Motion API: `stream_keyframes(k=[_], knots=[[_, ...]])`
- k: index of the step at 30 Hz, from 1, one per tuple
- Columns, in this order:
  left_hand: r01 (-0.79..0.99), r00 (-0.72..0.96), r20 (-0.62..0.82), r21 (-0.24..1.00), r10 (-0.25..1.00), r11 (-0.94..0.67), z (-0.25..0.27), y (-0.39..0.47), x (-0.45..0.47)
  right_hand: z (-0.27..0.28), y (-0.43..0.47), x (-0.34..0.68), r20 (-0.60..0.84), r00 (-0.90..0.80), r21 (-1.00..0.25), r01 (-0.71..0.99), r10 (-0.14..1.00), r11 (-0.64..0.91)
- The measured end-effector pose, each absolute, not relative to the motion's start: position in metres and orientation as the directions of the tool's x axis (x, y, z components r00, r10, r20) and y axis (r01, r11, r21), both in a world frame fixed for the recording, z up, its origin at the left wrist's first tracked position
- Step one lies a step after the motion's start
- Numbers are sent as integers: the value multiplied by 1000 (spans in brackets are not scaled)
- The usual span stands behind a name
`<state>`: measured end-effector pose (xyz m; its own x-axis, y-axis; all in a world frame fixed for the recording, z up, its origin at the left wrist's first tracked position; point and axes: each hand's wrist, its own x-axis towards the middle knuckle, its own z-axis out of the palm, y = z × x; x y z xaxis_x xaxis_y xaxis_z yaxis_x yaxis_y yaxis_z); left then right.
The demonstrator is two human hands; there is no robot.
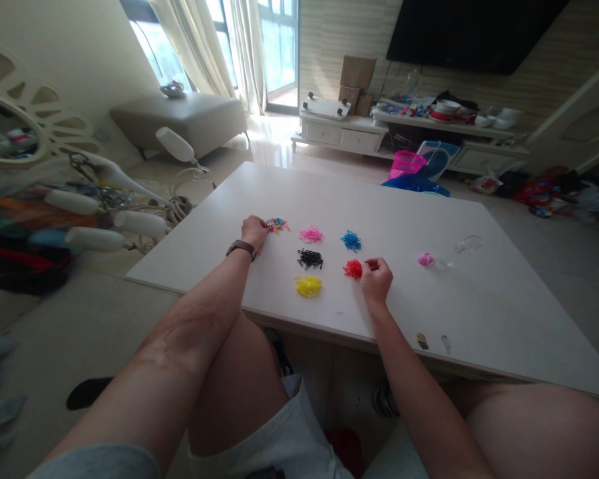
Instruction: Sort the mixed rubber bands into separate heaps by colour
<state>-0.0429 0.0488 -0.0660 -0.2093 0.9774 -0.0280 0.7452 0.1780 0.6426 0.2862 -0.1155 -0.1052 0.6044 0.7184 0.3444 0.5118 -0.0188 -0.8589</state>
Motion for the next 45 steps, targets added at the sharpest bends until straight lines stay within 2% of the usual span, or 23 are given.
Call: stream_keyframes(k=[8,14,17,20,23,27,31,38,45], knots=[[772,-241,-22,601,970,205,-69,52,-44,-104,-116,285,339,607,-864,503,719,-18],[717,-231,-22,672,973,186,-47,46,-49,-104,-117,284,396,574,-840,541,717,31],[685,-100,-19,724,995,83,-32,36,-44,-101,-119,280,483,497,-782,616,721,99],[613,180,-11,784,984,-103,-22,18,-25,-96,-123,274,572,361,-686,703,736,188],[502,437,87,802,895,-323,-17,-2,8,-89,-126,267,613,224,-612,741,758,276],[329,625,166,830,763,-450,-19,-21,48,-85,-129,261,649,95,-564,725,754,395],[270,691,158,848,705,-455,-27,-24,64,-86,-129,261,665,57,-555,705,745,441],[221,730,156,867,665,-446,-34,-26,75,-87,-127,261,634,82,-592,691,769,415],[252,720,127,868,682,-428,-34,-26,74,-87,-128,261,640,82,-593,685,764,423]])
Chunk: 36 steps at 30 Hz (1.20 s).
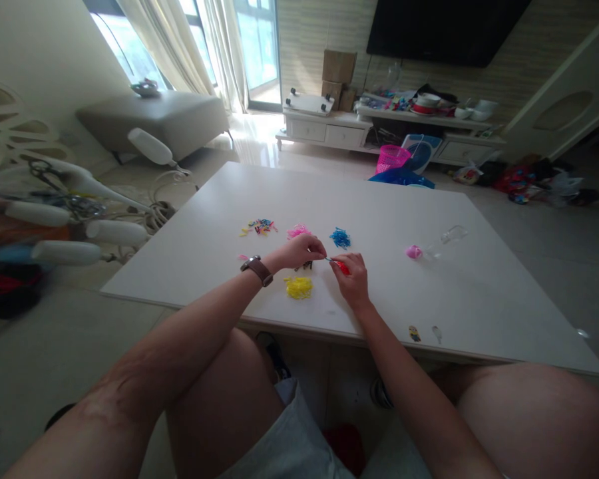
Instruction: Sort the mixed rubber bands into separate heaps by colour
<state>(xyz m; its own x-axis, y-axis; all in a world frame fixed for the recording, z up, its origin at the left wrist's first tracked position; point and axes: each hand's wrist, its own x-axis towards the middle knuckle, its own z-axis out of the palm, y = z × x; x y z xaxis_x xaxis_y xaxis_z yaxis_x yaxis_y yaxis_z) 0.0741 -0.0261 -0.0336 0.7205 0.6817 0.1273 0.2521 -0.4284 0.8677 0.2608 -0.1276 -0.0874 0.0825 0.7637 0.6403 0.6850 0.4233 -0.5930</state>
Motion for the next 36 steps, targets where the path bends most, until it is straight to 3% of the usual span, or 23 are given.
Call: stream_keyframes(k=[36], knots=[[341,703,127,804,700,-488,-28,-32,78,-87,-126,260,649,125,-617,663,750,424]])
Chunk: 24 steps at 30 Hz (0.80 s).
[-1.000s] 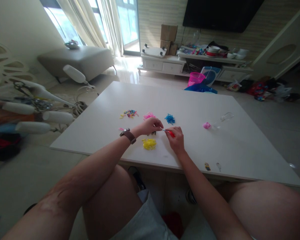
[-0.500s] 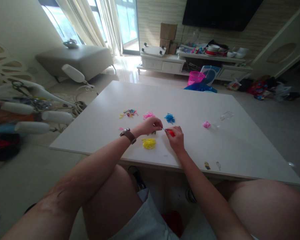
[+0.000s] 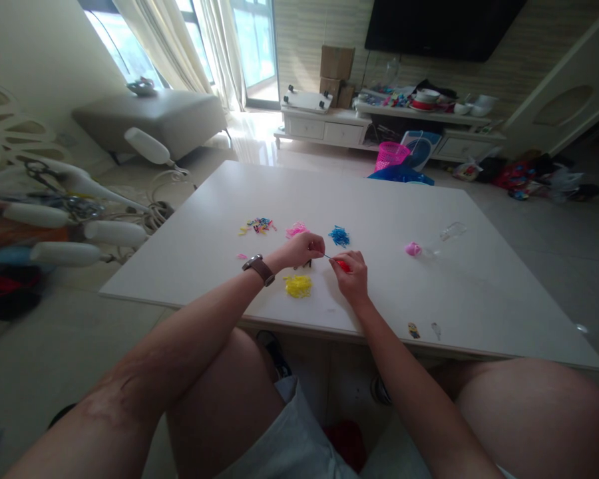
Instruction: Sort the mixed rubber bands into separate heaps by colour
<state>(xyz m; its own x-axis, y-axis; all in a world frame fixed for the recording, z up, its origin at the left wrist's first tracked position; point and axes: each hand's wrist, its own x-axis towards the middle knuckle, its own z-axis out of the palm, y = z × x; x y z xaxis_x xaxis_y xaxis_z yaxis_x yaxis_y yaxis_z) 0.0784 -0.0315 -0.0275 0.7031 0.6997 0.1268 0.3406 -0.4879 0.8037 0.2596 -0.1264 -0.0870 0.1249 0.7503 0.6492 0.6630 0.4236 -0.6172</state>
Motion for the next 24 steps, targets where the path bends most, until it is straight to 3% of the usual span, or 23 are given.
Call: stream_keyframes(k=[10,17,24], knots=[[350,652,144,813,745,-464,-18,-16,69,-87,-126,260,630,233,-673,640,741,371],[330,725,98,819,682,-469,-25,-31,80,-88,-130,259,635,181,-644,661,751,385],[278,573,123,901,811,-333,-25,-24,63,-80,-100,291,570,301,-643,743,764,187]])
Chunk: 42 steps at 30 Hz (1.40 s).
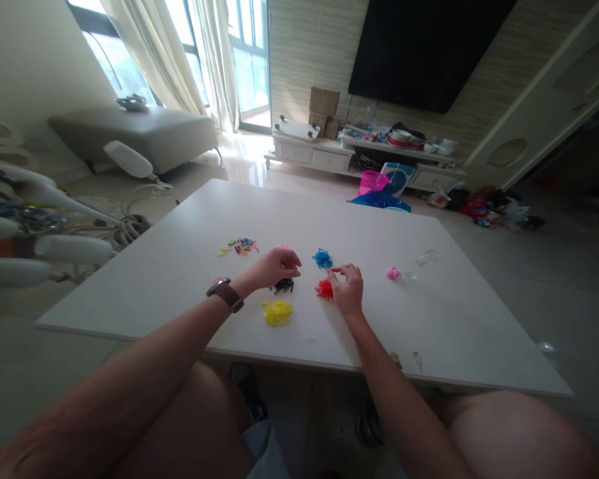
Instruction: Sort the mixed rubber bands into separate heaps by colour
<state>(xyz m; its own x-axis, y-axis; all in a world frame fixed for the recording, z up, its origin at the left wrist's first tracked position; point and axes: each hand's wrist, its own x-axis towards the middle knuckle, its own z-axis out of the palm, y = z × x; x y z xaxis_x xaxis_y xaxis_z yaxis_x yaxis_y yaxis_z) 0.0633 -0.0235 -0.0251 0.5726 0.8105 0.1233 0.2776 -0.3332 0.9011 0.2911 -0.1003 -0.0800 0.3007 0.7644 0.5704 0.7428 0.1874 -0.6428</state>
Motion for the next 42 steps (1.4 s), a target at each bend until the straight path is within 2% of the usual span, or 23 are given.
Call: stream_keyframes(k=[4,8,11,13,18,22,26,31,35,42], knots=[[129,486,11,988,874,-84,-27,-20,56,-77,-58,319,526,275,-574,813,805,97],[-24,427,-135,987,894,160,-29,-23,59,-86,-28,328,556,195,-513,846,808,149],[-91,404,-199,963,893,255,-30,-26,66,-95,-26,327,570,190,-500,852,799,154],[-113,405,-219,951,888,287,-31,-28,71,-96,-31,324,578,210,-535,828,789,171],[-111,436,-246,940,865,323,-33,-32,87,-81,-47,316,585,172,-656,675,793,337],[-92,440,-237,947,866,306,-34,-35,99,-69,-53,304,474,49,-826,370,879,425],[-54,424,-191,971,885,234,-31,-41,108,-67,-54,293,340,-113,-933,87,934,350],[-34,399,-193,974,896,225,-21,-48,109,-66,-53,290,217,-186,-967,-177,958,184],[-5,369,-193,978,909,209,-12,-49,107,-64,-53,291,203,-222,-956,-255,954,144],[16,408,-209,975,889,222,-12,-46,105,-67,-53,291,204,-127,-953,-254,971,167]])
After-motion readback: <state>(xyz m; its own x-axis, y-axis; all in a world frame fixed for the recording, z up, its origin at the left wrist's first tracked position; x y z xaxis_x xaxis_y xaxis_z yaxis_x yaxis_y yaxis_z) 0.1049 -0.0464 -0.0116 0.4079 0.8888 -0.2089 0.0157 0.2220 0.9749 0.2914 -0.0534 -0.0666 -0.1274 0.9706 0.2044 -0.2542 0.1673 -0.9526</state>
